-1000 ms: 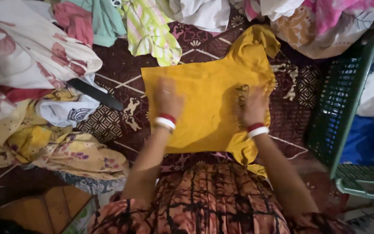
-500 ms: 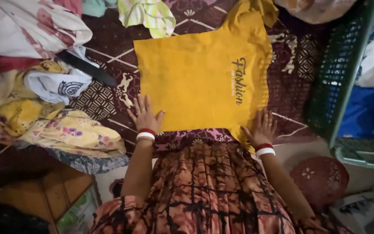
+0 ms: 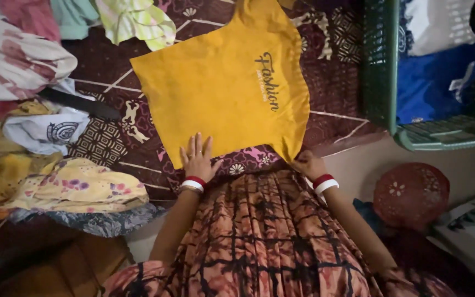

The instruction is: The recorder folds various pieces of clothing and places them into a green laundry basket.

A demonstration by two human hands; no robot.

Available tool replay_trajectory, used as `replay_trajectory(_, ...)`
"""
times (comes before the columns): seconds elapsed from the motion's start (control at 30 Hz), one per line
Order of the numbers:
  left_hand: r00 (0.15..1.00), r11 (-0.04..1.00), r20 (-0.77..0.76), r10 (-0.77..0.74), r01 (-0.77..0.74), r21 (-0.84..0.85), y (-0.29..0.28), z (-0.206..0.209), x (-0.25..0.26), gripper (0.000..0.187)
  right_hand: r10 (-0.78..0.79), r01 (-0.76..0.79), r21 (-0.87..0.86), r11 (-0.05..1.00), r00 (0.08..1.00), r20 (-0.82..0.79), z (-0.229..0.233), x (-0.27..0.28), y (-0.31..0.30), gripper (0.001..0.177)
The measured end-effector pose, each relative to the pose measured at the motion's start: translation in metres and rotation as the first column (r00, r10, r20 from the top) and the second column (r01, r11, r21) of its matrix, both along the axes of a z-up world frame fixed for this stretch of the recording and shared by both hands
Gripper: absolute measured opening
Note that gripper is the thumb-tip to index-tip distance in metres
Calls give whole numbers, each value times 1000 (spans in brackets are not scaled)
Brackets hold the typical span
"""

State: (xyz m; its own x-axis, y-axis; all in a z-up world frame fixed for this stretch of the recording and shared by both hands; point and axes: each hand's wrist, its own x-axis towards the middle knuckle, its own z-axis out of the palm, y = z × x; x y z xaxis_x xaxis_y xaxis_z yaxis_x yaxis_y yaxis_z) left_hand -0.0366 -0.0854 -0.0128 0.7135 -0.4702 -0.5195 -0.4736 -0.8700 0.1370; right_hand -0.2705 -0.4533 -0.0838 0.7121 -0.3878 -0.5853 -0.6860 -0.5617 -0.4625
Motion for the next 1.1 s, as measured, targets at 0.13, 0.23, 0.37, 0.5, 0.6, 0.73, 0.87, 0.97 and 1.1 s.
replay_trajectory(0.13, 1000, 999, 18, -22, 22, -30, 6, 8, 4, 95, 90, -95, -74, 993, 993, -71, -11, -28, 8, 62)
replay_trajectory(0.23, 999, 997, 10, -42, 43, -65, 9, 10, 5, 93, 64, -85, -148, 985, 988, -144, -22, -49, 2, 52)
replay_trajectory(0.37, 997, 997, 32, -68, 69, -42, 4, 9, 8, 92, 59, -102, -104, 989, 933, -354, -5, -74, -6, 47)
replay_trajectory(0.5, 997, 997, 51, -62, 64, -47, 3, 10, 5, 91, 133, -213, -229, 950, 938, -321, 24, -105, -2, 59)
replay_trajectory(0.6, 997, 1000, 83, -7, 7, -1, -12, 27, -5, 93, 123, -59, -296, 953, 971, 204, 19, -138, -2, 59)
replay_trajectory(0.73, 991, 941, 109, 79, -38, -336, -52, 5, -41, 77, -584, 449, 583, 678, 810, 56, 32, -136, 6, 39)
replay_trajectory(0.87, 750, 700, -650, 121, -529, -480, -118, -73, -103, 49, -606, 406, 594, 694, 775, 178, 37, -132, 12, 14)
replay_trajectory(0.97, 303, 493, -940, 157, -849, -191, -166, -121, -137, 45, -617, 374, 617, 693, 750, 239, 63, -127, 16, 29)
replay_trajectory(1.1, -142, 224, -978, 153, -959, 174, -209, -42, -145, 24, -507, 259, 606, 752, 814, 281, 78, -127, 13, 28)
